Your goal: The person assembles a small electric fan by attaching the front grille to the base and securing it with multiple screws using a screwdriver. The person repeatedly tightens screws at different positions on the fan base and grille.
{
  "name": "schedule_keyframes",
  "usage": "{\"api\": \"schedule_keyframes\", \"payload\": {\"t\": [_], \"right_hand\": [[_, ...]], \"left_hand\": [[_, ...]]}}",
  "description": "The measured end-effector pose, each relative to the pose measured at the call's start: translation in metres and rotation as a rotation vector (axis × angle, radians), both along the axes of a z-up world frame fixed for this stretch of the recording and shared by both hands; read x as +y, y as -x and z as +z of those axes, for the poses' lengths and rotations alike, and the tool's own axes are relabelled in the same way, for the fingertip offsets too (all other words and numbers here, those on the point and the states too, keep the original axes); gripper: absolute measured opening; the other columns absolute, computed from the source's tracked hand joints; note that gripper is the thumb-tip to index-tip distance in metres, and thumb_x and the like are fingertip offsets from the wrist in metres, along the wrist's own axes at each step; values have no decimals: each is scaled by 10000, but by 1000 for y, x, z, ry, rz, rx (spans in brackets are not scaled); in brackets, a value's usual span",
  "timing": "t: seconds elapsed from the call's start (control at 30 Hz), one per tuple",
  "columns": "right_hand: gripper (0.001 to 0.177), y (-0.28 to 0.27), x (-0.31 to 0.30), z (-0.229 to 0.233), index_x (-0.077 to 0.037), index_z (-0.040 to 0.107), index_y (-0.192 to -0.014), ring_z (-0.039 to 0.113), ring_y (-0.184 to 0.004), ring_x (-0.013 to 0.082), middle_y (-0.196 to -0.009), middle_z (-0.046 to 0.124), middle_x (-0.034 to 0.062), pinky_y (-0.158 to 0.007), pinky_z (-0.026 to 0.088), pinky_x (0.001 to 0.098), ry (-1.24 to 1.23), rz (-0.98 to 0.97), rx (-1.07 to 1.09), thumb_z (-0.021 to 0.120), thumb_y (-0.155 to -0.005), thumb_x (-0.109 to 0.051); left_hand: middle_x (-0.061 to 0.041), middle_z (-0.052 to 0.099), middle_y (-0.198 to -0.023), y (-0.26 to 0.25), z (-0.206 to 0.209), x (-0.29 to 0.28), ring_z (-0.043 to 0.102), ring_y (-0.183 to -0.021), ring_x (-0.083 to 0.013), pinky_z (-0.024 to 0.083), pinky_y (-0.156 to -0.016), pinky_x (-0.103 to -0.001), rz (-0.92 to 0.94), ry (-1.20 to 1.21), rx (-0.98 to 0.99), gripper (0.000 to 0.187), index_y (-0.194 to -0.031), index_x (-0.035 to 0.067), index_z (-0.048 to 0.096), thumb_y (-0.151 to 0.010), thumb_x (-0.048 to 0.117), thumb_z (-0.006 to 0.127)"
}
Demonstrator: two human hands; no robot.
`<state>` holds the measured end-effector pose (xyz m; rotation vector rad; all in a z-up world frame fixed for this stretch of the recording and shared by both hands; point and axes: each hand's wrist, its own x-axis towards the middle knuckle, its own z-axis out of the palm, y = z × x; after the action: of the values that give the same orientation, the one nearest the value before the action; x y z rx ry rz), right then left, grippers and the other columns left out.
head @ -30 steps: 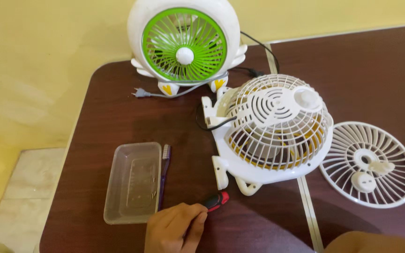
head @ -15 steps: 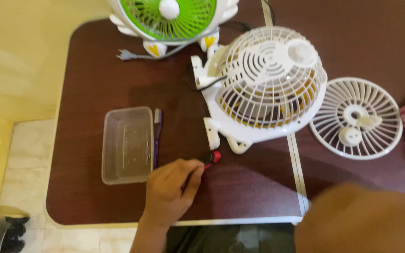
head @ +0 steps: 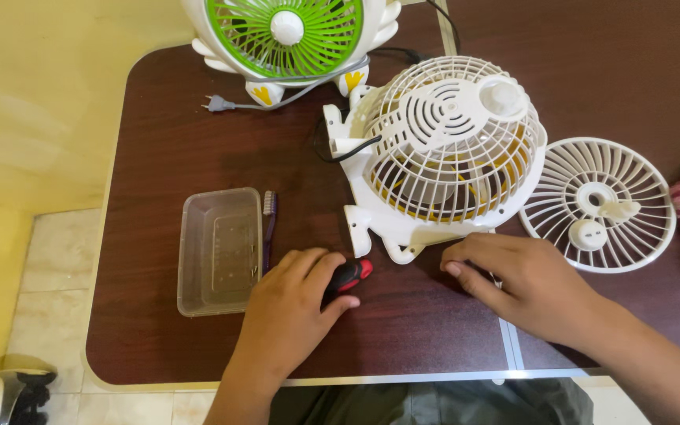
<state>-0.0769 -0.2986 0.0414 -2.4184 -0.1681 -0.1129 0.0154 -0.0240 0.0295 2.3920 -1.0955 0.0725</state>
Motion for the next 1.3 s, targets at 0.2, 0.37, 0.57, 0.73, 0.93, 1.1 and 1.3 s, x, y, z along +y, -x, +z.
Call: {"api": "schedule_keyframes", "payload": {"t": [0.2,0.37,0.57,0.73,0.93,1.1,1.3], "right_hand": [[259,-1,4,-17,-103,744,-1091,753,-752,261,-973,787,76,-643,587,362,60,51,-127,692,-873,-232],[276,-6,10,-24,-136,721,-1131,748,-733,275,-952,790,68,-628,580,387,126,66,-89,656,-898,-268],[510,-8,10,-25,-182,640,-1380,711,-629,288,-862,760,71,-569,562,405,169,43,9,658,-876,-262],[570,-10,9,-26,-217,625,-1425,653,-541,259,-707,662,70,-529,533,402,175,72,17,655,-857,-171],[599,-12,6,-30,-239,687,-1379,624,-500,239,-650,619,69,-516,519,400,163,62,43,671,-798,-96],[452,-6,-8,-43,-206,782,-1202,697,-582,209,-765,729,69,-583,559,359,33,-11,83,712,-763,-124],[322,6,-34,-69,-152,844,-1073,726,-736,115,-965,810,7,-695,579,265,-229,-85,230,661,-816,-89]], "left_hand": [[-69,679,-1014,-1,-5,-3,642,-930,-312,512,-813,-443,20,-161,96,329,-1092,92,644,-836,255,772],[-149,642,-1167,-11,9,6,650,-1008,-352,526,-813,-422,28,-27,343,386,-1270,59,544,-944,235,655],[-180,698,-1101,-41,22,-2,696,-1013,-341,533,-866,-414,80,181,396,371,-1280,32,547,-963,209,622],[-124,757,-1025,-53,17,-34,728,-940,-315,558,-791,-415,196,-37,439,485,-1235,123,615,-846,389,731],[-110,765,-993,-56,9,-44,728,-914,-320,544,-777,-427,136,-94,468,561,-1277,153,609,-811,425,759],[-112,753,-882,-55,5,-39,719,-825,-321,545,-714,-408,66,-28,500,383,-1085,118,696,-850,414,753],[-102,739,-833,-53,6,-33,710,-762,-307,538,-678,-392,-37,-20,643,324,-1054,115,708,-856,368,741]]}}
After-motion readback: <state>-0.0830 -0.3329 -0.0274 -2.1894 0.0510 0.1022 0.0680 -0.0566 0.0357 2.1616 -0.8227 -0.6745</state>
